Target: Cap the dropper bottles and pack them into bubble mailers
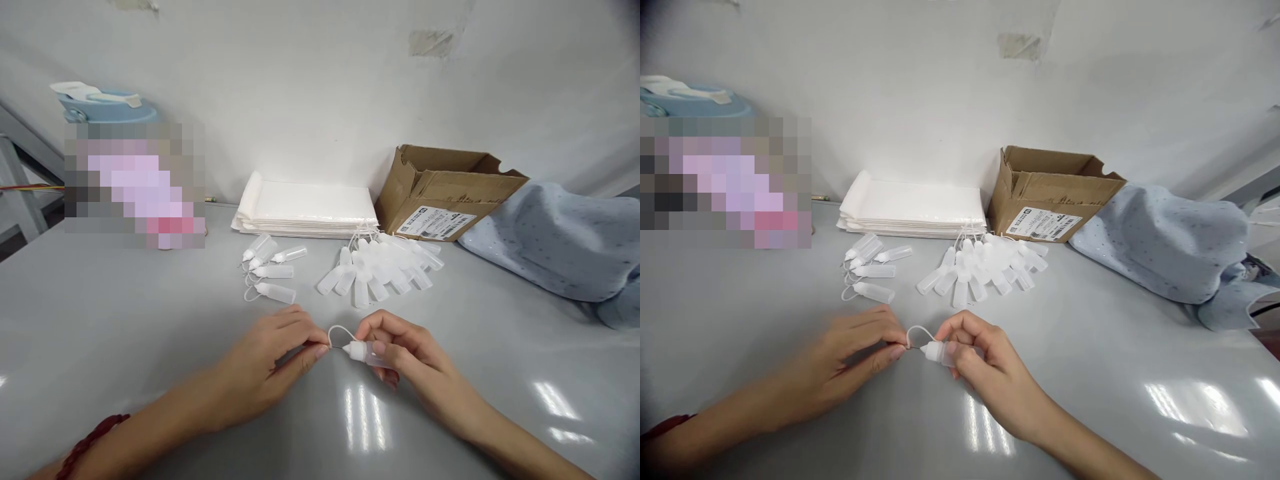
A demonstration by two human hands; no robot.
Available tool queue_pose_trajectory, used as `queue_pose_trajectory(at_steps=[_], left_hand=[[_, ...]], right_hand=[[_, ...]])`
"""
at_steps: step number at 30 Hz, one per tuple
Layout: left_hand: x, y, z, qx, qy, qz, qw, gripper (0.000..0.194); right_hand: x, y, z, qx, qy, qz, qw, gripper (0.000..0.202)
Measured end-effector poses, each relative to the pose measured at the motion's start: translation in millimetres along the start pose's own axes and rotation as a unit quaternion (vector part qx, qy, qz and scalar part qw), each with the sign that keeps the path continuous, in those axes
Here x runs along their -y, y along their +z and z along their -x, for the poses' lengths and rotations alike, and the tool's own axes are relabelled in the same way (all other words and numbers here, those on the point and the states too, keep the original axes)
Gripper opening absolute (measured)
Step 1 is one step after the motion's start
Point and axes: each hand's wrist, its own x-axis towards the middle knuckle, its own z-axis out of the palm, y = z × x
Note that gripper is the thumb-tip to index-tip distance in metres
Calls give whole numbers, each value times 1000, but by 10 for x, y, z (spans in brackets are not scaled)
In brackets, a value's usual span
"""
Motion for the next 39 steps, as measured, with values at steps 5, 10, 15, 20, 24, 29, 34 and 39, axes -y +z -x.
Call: queue_pose_trajectory(at_steps=[5,10,15,20,24,29,34,39], left_hand=[[5,7,-1,8,7,1,1000,17],[-12,3,1,14,1,-4,1000,16],[-18,13,9,14,11,-4,1000,16],[-2,33,23,11,17,-3,1000,17],[-15,29,23,15,12,0,1000,16],[-36,12,20,19,14,-2,1000,17],[-38,7,22,17,16,0,1000,18],[-30,9,10,17,17,-2,1000,18]], right_hand=[[-17,-4,-11,-1,-2,9,1000,14],[-24,1,-10,10,-6,21,1000,13],[-38,15,7,13,1,19,1000,11],[-68,22,11,23,2,24,999,10],[-65,25,-1,26,-4,44,999,10],[-41,17,-3,25,-3,56,998,9],[-29,11,16,23,0,54,998,9],[-24,17,20,26,-4,48,998,10]])
